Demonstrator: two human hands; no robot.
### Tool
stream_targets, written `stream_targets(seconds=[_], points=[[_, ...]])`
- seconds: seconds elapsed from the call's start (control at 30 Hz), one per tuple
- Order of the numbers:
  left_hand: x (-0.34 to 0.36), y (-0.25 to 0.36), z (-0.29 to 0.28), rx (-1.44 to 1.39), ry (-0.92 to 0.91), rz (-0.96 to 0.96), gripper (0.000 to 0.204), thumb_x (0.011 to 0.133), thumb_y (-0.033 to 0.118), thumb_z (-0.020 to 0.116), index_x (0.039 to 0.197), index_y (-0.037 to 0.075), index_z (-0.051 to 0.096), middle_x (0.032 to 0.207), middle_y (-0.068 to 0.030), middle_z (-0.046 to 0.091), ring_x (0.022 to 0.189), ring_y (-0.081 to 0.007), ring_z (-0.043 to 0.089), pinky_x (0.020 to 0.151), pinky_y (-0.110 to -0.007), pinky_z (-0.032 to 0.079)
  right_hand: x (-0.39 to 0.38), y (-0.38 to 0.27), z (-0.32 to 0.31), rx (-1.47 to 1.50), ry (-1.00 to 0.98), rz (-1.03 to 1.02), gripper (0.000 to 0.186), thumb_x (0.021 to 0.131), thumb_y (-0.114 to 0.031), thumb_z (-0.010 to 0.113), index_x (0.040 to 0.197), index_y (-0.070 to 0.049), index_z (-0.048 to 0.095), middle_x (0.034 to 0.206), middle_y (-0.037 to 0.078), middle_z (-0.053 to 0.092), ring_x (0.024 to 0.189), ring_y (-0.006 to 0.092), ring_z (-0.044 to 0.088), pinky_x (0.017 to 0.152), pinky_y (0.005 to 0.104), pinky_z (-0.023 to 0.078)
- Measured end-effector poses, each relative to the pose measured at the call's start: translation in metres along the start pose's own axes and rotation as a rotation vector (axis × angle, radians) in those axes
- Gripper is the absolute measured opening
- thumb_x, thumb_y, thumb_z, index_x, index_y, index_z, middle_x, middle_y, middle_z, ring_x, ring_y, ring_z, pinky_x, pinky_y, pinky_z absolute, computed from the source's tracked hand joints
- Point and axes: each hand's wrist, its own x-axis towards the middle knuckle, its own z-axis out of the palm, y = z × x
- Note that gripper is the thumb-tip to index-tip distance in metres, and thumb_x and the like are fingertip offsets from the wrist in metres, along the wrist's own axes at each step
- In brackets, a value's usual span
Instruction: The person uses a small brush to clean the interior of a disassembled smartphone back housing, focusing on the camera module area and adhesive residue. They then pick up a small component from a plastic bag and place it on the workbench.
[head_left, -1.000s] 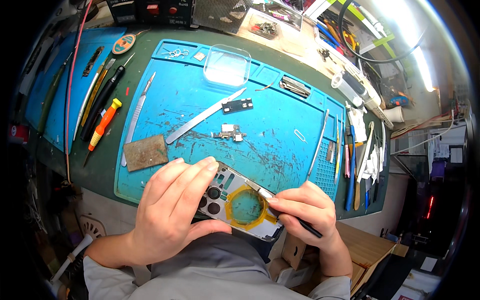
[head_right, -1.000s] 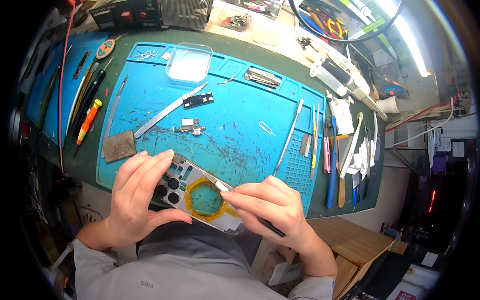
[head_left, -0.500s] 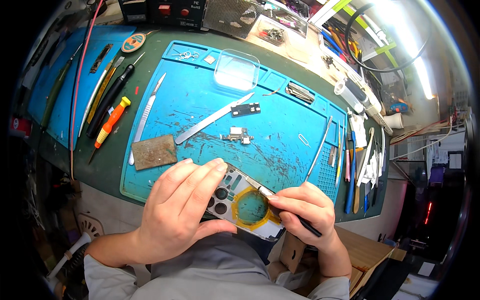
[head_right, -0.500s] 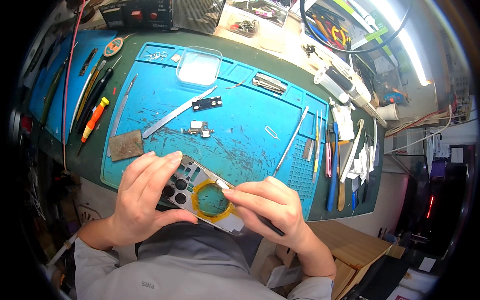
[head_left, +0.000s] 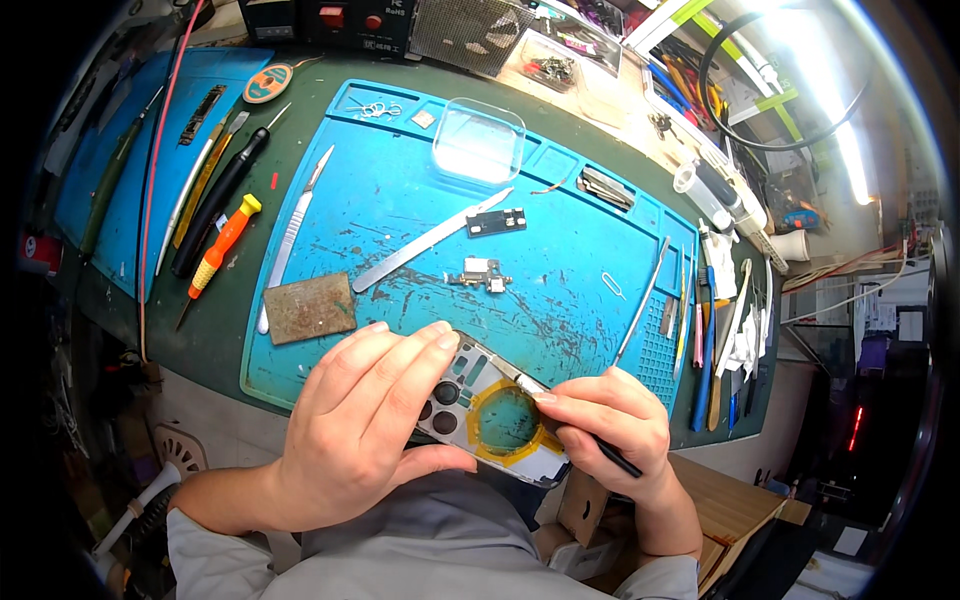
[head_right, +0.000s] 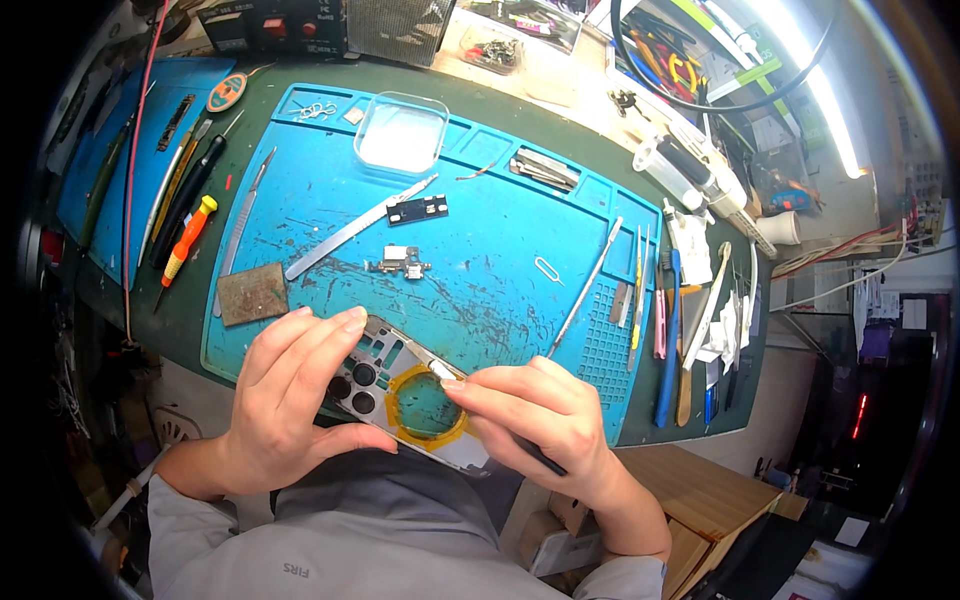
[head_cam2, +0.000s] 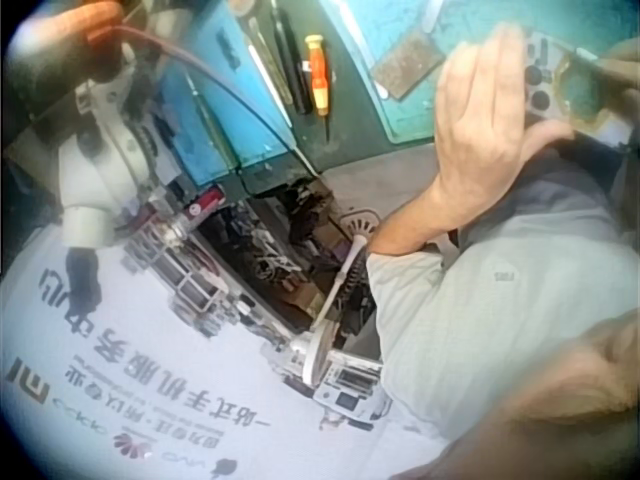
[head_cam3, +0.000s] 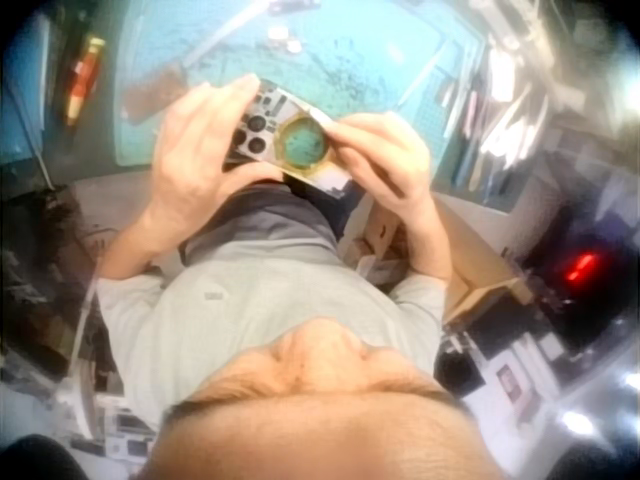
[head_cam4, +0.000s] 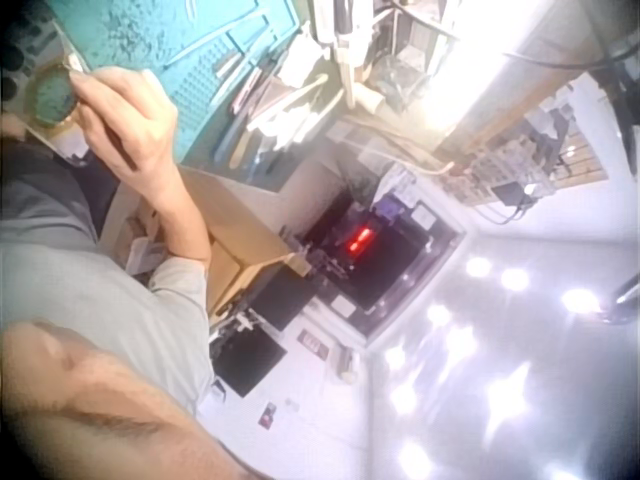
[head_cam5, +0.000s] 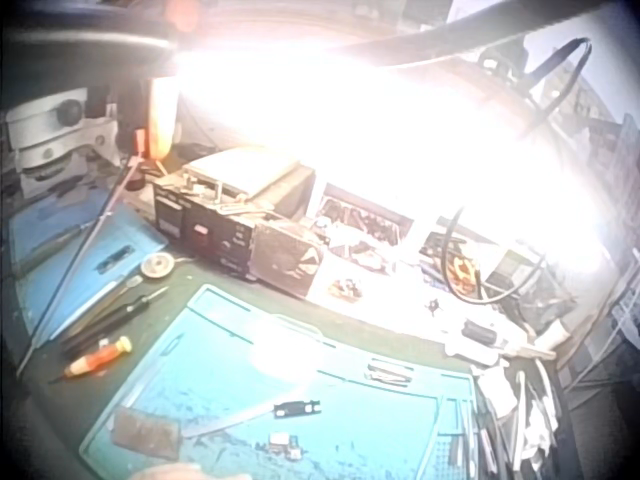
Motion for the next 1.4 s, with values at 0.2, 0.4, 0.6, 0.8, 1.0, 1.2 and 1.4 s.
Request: stream_targets(seconds=[0.2, 0.4, 0.6, 0.8, 1.0, 1.2, 1.4], points=[[0.0, 0.0, 0.0, -0.018, -0.002, -0.014, 0.094, 0.077, 0.054, 0.084, 0.145, -0.006, 0.057, 0.139, -0.0183, 0.068, 0.123, -0.0342, 0.063, 0.109, -0.049, 0.051, -0.005, 0.003, 0.005, -0.015, 0.07, -0.035, 0.048, 0.072, 0.007, 0.079, 0.117, -0.008, 0.081, 0.101, 0.005, 0.079, 0.07, 0.016, 0.064, 0.059, 0.0292, 0.044], [0.0, -0.001, 0.0, -0.013, -0.004, -0.007, 0.099, 0.074, 0.056, 0.087, 0.145, -0.006, 0.056, 0.139, -0.0187, 0.068, 0.123, -0.0347, 0.063, 0.109, -0.049, 0.051, -0.001, 0.001, 0.004, -0.019, 0.049, -0.009, 0.048, 0.071, 0.008, 0.079, 0.116, -0.008, 0.082, 0.099, 0.005, 0.079, 0.068, 0.0161, 0.062, 0.058, 0.0291, 0.043], [0.0, -0.001, 0.0, -0.018, -0.003, -0.006, 0.098, 0.074, 0.055, 0.087, 0.144, -0.006, 0.057, 0.139, -0.0185, 0.068, 0.123, -0.0344, 0.063, 0.109, -0.049, 0.05, -0.003, 0.002, 0.005, -0.033, 0.051, -0.026, 0.049, 0.072, 0.007, 0.079, 0.119, -0.007, 0.081, 0.102, 0.005, 0.079, 0.069, 0.0166, 0.061, 0.059, 0.0296, 0.044], [0.0, 0.001, -0.002, -0.037, -0.011, -0.031, 0.085, 0.084, 0.05, 0.08, 0.145, -0.005, 0.059, 0.141, -0.0162, 0.067, 0.124, -0.0325, 0.061, 0.109, -0.047, 0.051, 0.004, -0.001, 0.003, -0.023, 0.011, -0.02, 0.049, 0.074, 0.005, 0.08, 0.121, -0.007, 0.08, 0.103, 0.006, 0.079, 0.07, 0.017, 0.061, 0.06, 0.0299, 0.044], [0.0, 0.001, -0.002, -0.036, -0.012, -0.031, 0.085, 0.084, 0.05, 0.08, 0.145, -0.005, 0.059, 0.141, -0.0161, 0.067, 0.124, -0.0322, 0.061, 0.109, -0.047, 0.051, 0.009, 0.0, 0.003, -0.015, -0.01, -0.021, 0.049, 0.075, 0.003, 0.08, 0.123, -0.007, 0.079, 0.105, 0.006, 0.078, 0.07, 0.0171, 0.061, 0.061, 0.0302, 0.044], [0.001, 0.0, -0.003, -0.041, -0.007, -0.032, 0.084, 0.084, 0.05, 0.08, 0.145, -0.004, 0.059, 0.141, -0.0161, 0.067, 0.124, -0.0322, 0.061, 0.108, -0.047, 0.051, 0.012, 0.002, 0.004, -0.03, -0.02, -0.041, 0.048, 0.076, 0.002, 0.082, 0.123, -0.007, 0.079, 0.106, 0.005, 0.078, 0.071, 0.0178, 0.06, 0.062, 0.0302, 0.044], [0.001, 0.001, -0.002, -0.042, -0.008, -0.036, 0.085, 0.084, 0.05, 0.081, 0.145, -0.004, 0.059, 0.141, -0.0159, 0.067, 0.124, -0.0323, 0.061, 0.109, -0.047, 0.051, 0.016, 0.002, 0.007, -0.016, -0.018, -0.052, 0.048, 0.075, 0.003, 0.081, 0.122, -0.006, 0.079, 0.106, 0.006, 0.078, 0.073, 0.018, 0.061, 0.062, 0.0309, 0.044]])
